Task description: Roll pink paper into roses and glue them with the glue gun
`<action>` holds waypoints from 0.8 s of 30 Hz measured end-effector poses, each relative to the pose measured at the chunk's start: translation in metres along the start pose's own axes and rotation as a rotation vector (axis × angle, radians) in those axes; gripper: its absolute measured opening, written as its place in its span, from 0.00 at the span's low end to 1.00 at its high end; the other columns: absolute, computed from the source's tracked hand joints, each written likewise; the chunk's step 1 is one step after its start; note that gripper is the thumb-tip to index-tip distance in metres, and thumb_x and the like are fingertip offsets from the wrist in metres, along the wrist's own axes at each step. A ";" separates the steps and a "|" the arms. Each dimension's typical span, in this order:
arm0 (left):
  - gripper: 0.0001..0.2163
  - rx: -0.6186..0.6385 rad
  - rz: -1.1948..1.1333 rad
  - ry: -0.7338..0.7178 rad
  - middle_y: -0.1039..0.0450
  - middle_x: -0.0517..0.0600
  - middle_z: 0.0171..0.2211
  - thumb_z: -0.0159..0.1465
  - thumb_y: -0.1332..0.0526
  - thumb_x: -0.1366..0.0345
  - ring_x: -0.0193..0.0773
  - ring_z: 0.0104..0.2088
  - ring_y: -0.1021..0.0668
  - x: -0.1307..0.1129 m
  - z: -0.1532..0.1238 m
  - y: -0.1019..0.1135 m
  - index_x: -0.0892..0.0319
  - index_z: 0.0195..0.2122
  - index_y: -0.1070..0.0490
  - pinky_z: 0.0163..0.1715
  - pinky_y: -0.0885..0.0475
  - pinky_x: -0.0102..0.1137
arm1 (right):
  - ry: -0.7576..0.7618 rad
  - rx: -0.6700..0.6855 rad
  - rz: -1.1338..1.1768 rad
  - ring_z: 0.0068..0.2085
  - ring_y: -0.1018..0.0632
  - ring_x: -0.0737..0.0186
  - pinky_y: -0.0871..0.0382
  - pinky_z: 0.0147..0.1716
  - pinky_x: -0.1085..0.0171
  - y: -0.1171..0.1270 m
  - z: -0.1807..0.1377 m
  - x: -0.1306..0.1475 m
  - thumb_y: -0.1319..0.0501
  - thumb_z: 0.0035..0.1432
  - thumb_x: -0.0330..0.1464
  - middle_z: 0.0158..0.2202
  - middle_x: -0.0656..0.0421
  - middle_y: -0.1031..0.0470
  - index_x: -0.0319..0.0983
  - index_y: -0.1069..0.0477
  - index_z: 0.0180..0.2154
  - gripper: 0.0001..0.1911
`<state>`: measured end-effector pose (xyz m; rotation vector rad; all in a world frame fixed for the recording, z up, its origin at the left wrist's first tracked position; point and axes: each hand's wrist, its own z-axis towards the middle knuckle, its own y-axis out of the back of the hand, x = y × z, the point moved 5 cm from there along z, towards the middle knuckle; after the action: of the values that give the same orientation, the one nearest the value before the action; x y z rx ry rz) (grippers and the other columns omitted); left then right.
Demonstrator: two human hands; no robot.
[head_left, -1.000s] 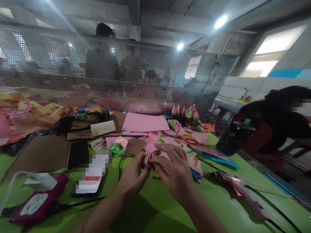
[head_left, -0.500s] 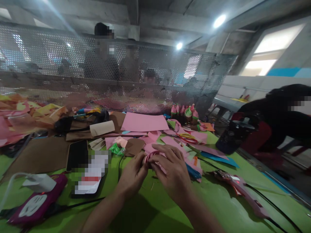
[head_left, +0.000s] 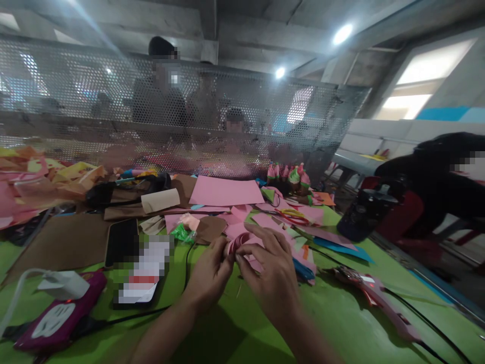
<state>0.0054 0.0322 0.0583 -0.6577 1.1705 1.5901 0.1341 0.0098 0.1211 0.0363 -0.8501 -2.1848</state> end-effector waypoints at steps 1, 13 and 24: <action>0.13 -0.007 0.026 -0.004 0.32 0.49 0.35 0.71 0.53 0.54 0.42 0.37 0.28 0.000 0.000 0.000 0.55 0.36 0.37 0.37 0.35 0.33 | -0.013 -0.001 -0.003 0.51 0.28 0.46 0.35 0.50 0.47 0.000 0.000 0.000 0.36 0.57 0.25 0.52 0.52 0.24 0.42 0.24 0.30 0.06; 0.12 0.000 0.197 -0.044 0.34 0.49 0.35 0.71 0.54 0.56 0.43 0.39 0.29 -0.007 -0.002 0.001 0.56 0.41 0.36 0.38 0.35 0.34 | -0.069 0.025 0.023 0.55 0.30 0.45 0.36 0.52 0.47 -0.002 0.001 0.000 0.38 0.58 0.26 0.53 0.47 0.26 0.39 0.24 0.30 0.06; 0.12 -0.008 0.134 -0.037 0.33 0.49 0.36 0.71 0.53 0.56 0.44 0.40 0.29 -0.007 -0.002 0.000 0.56 0.40 0.36 0.39 0.36 0.35 | -0.059 -0.038 -0.003 0.55 0.30 0.46 0.38 0.54 0.48 -0.009 -0.005 -0.003 0.38 0.57 0.25 0.53 0.49 0.26 0.40 0.28 0.29 0.06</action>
<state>0.0073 0.0277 0.0642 -0.5632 1.2024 1.7126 0.1320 0.0134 0.1110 -0.0454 -0.8420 -2.2140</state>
